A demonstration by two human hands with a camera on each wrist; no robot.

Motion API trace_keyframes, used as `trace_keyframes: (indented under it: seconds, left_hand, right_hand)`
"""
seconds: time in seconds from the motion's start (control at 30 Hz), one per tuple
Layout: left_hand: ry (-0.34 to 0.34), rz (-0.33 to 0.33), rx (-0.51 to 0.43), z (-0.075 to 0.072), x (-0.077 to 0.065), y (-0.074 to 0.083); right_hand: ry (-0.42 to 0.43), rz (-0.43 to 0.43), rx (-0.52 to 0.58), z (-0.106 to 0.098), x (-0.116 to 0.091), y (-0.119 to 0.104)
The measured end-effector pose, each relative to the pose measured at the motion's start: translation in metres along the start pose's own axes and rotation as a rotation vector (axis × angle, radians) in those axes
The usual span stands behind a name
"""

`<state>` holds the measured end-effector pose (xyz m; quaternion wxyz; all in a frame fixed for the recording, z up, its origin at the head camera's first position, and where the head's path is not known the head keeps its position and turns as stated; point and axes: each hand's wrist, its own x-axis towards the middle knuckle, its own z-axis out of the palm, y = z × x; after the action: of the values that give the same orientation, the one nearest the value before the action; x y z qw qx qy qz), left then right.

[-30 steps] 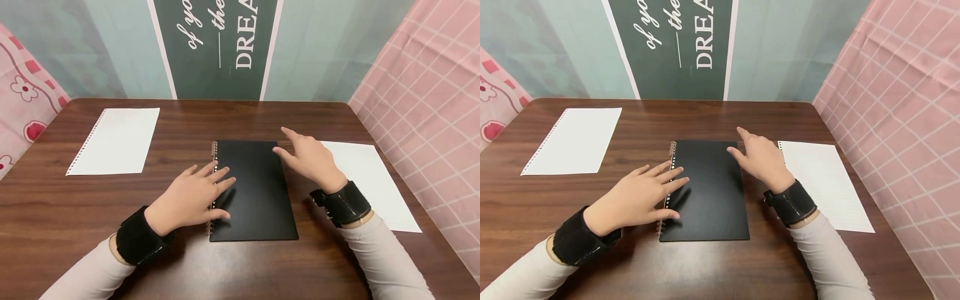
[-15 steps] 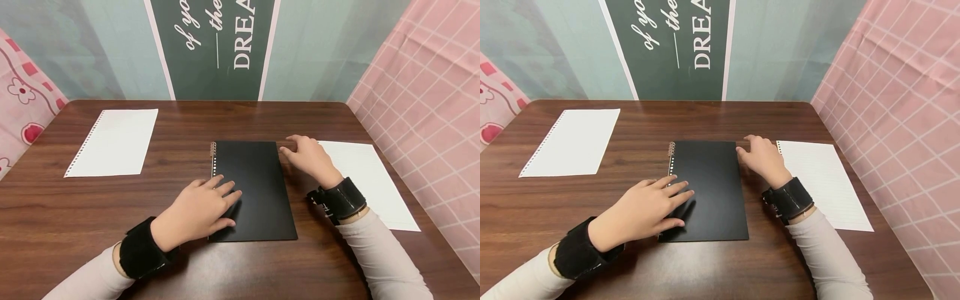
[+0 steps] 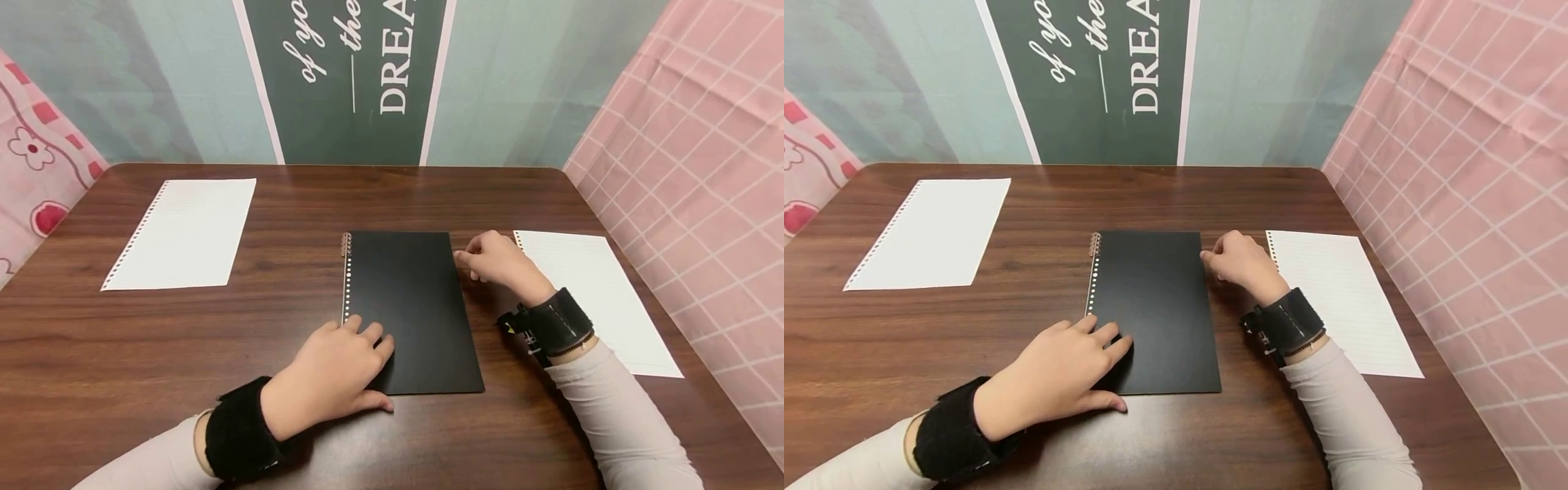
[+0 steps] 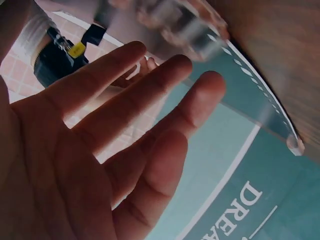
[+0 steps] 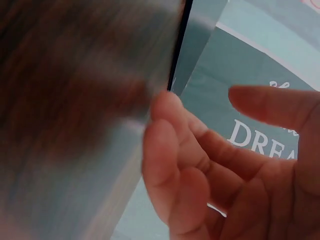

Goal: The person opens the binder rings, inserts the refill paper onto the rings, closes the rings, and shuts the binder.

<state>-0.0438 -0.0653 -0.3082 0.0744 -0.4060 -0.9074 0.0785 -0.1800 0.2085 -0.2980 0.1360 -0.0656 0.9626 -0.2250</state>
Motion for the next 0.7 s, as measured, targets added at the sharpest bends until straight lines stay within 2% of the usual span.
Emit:
trace_keyframes:
  seconds: [0.13,0.33,0.7]
  left_hand:
    - [0.028,0.011,0.024,0.0010,-0.0001,0.0044]
    - [0.067,0.033,0.049,0.0042,0.0034,0.0066]
    - [0.047,0.038,-0.017,0.0019,0.0043,0.0100]
  right_hand:
    - [-0.073,0.000,0.021,-0.0005,0.0008,-0.0010]
    - [-0.097,-0.021,0.058,-0.0020,0.0016,-0.0010]
    - [-0.134,-0.014,0.122,0.0002,0.0021,0.0039]
